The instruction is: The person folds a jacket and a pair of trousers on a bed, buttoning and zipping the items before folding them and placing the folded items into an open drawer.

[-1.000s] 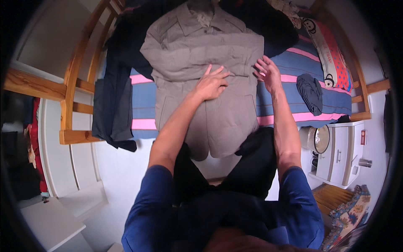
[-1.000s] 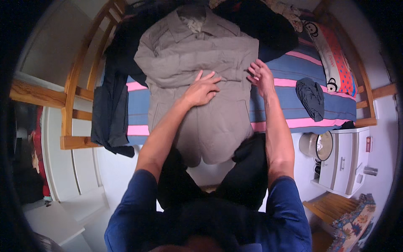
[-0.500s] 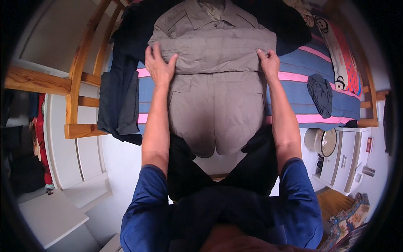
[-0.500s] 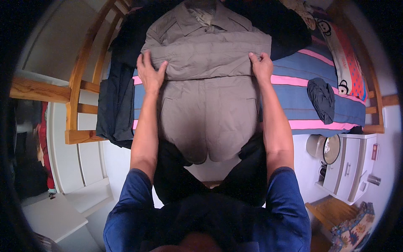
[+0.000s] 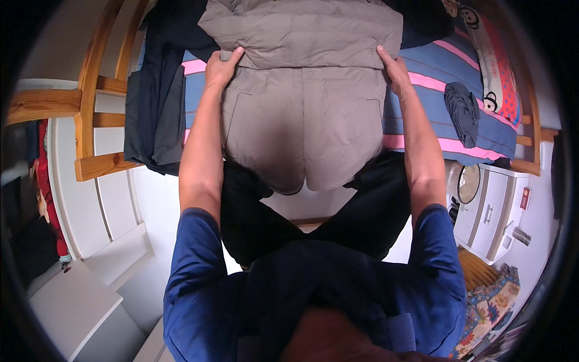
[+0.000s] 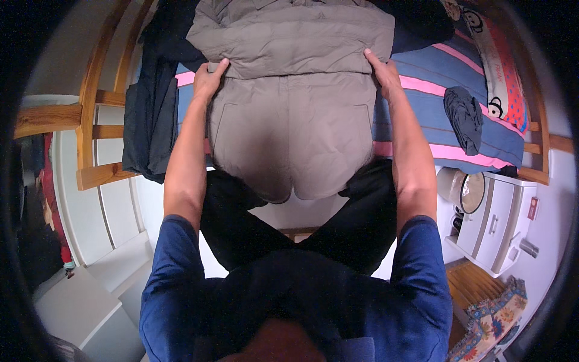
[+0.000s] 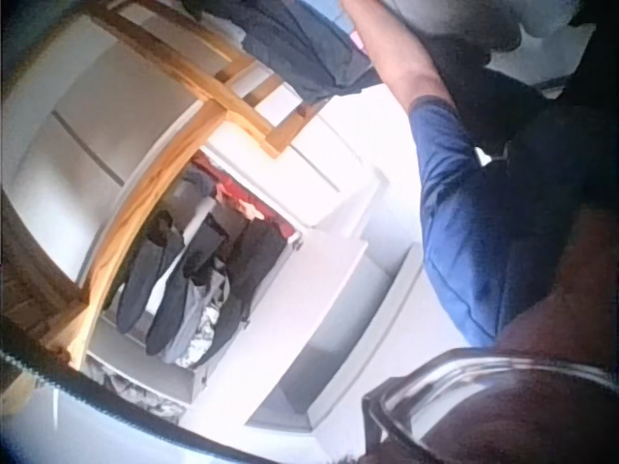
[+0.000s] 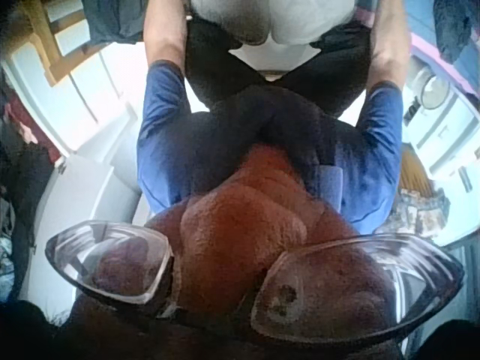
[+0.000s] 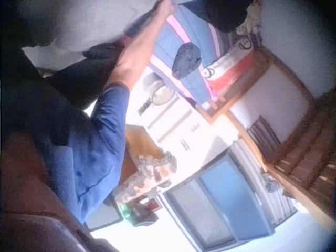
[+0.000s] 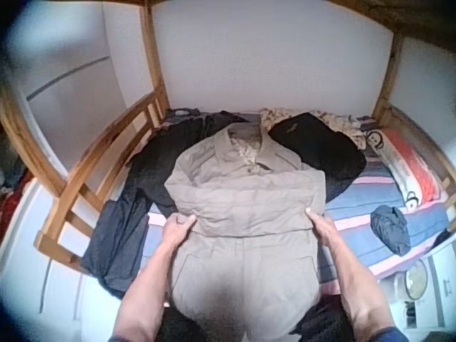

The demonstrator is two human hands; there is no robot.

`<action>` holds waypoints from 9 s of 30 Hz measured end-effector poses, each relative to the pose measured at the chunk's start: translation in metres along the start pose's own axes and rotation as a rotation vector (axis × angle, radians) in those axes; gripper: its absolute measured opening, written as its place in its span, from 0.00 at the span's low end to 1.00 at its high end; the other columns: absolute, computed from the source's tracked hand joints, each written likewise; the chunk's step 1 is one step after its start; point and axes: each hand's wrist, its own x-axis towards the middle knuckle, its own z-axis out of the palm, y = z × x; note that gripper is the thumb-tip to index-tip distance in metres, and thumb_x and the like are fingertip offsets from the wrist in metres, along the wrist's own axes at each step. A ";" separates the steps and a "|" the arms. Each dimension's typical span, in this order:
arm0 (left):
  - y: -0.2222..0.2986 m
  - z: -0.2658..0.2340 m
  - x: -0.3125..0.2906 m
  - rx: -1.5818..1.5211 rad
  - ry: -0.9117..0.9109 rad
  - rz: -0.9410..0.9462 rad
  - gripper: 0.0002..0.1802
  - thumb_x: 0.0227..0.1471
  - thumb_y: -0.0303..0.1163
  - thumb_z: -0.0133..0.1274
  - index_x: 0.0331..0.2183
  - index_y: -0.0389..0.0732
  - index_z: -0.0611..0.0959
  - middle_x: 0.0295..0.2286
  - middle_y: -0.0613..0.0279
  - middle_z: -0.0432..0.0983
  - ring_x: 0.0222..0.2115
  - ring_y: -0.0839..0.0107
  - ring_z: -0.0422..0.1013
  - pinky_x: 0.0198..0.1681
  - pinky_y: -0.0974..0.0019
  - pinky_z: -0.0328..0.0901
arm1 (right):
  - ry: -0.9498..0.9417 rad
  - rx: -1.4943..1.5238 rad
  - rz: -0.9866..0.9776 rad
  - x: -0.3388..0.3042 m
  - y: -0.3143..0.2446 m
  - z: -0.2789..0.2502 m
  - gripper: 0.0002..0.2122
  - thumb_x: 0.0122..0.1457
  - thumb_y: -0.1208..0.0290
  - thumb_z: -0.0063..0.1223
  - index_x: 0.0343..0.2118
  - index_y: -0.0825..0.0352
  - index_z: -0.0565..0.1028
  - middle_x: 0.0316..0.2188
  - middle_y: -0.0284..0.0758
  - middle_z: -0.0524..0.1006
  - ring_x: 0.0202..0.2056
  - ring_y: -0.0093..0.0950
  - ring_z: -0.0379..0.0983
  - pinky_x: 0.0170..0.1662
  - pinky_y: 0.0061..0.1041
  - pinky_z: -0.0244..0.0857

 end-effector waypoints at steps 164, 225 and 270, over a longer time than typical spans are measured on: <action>-0.019 -0.064 -0.199 -0.690 0.174 -0.022 0.37 0.48 0.42 0.67 0.51 0.26 0.76 0.44 0.45 0.77 0.44 0.62 0.74 0.49 0.62 0.67 | 0.097 -0.300 -0.579 -0.206 0.018 -0.056 0.22 0.60 0.58 0.58 0.48 0.73 0.75 0.40 0.43 0.81 0.42 0.36 0.78 0.49 0.33 0.68; 0.008 -0.123 -0.348 -0.050 -0.018 0.467 0.20 0.59 0.39 0.52 0.47 0.34 0.80 0.44 0.50 0.77 0.46 0.57 0.73 0.50 0.63 0.66 | -0.293 -0.901 -1.034 -0.325 -0.051 -0.029 0.19 0.58 0.58 0.57 0.46 0.68 0.77 0.42 0.44 0.77 0.44 0.45 0.73 0.48 0.39 0.66; 0.095 -0.123 -0.341 0.024 -0.326 0.568 0.15 0.41 0.35 0.58 0.29 0.36 0.75 0.23 0.59 0.69 0.24 0.68 0.65 0.31 0.63 0.63 | -0.468 -0.856 -0.908 -0.379 -0.109 -0.001 0.13 0.52 0.65 0.63 0.27 0.69 0.72 0.18 0.35 0.71 0.21 0.27 0.66 0.27 0.30 0.61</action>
